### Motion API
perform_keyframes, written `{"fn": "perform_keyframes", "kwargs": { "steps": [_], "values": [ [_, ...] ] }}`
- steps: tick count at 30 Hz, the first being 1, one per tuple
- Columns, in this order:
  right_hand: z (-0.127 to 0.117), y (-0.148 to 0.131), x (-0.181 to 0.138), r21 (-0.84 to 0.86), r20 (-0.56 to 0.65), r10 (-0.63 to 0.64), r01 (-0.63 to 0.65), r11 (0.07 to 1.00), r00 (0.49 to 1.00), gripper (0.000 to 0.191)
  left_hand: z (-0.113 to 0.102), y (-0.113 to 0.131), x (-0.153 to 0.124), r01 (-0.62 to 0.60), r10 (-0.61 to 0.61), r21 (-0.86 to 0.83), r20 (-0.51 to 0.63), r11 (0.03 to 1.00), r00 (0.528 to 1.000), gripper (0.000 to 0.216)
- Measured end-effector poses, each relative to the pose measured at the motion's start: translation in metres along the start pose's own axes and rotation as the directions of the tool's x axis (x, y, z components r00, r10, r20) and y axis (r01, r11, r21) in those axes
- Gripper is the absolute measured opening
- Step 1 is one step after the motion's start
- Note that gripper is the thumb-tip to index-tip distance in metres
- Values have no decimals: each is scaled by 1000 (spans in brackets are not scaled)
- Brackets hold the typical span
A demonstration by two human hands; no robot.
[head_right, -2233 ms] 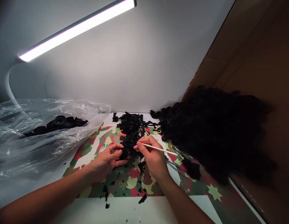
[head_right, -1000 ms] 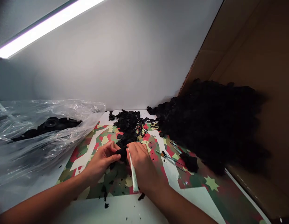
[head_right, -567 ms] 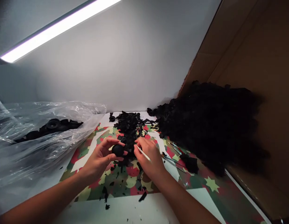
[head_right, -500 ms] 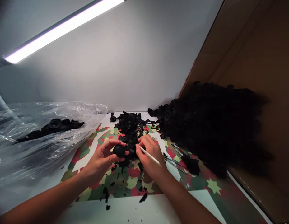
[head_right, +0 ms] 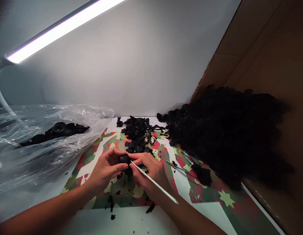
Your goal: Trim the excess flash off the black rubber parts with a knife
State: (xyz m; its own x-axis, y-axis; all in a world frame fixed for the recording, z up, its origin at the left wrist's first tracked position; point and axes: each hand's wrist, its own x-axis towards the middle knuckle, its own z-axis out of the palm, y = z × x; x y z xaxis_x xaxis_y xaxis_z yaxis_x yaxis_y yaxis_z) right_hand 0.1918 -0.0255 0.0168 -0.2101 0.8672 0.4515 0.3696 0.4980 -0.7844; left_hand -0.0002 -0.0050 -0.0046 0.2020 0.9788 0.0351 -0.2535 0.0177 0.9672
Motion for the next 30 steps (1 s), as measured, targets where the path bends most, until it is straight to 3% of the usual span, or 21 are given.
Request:
{"fn": "perform_keyframes", "kwargs": {
  "steps": [9, 17, 21, 25, 30],
  "values": [
    [-1, -1, 2, -61, 19, -85, 86, 994, 996, 12, -1, 4, -2, -35, 42, 122, -56, 992, 998, 24],
    [7, 2, 1, -212, 43, -278, 280, 936, 960, 22, 0, 4, -4, -78, 95, 213, -68, 974, 993, 17],
    [10, 9, 4, -304, 13, -149, 146, 942, 989, 20, 1, 4, -4, -90, 104, 211, -58, 973, 993, 18],
    [7, 10, 6, -247, 49, 39, -26, 969, 998, 14, 1, 2, -1, -40, 50, 77, -128, 996, 990, 22],
    [7, 5, 0, -277, 165, -46, 91, 956, 985, 15, 2, 0, 5, 31, -62, -150, -203, 988, 977, 31]
  ]
}}
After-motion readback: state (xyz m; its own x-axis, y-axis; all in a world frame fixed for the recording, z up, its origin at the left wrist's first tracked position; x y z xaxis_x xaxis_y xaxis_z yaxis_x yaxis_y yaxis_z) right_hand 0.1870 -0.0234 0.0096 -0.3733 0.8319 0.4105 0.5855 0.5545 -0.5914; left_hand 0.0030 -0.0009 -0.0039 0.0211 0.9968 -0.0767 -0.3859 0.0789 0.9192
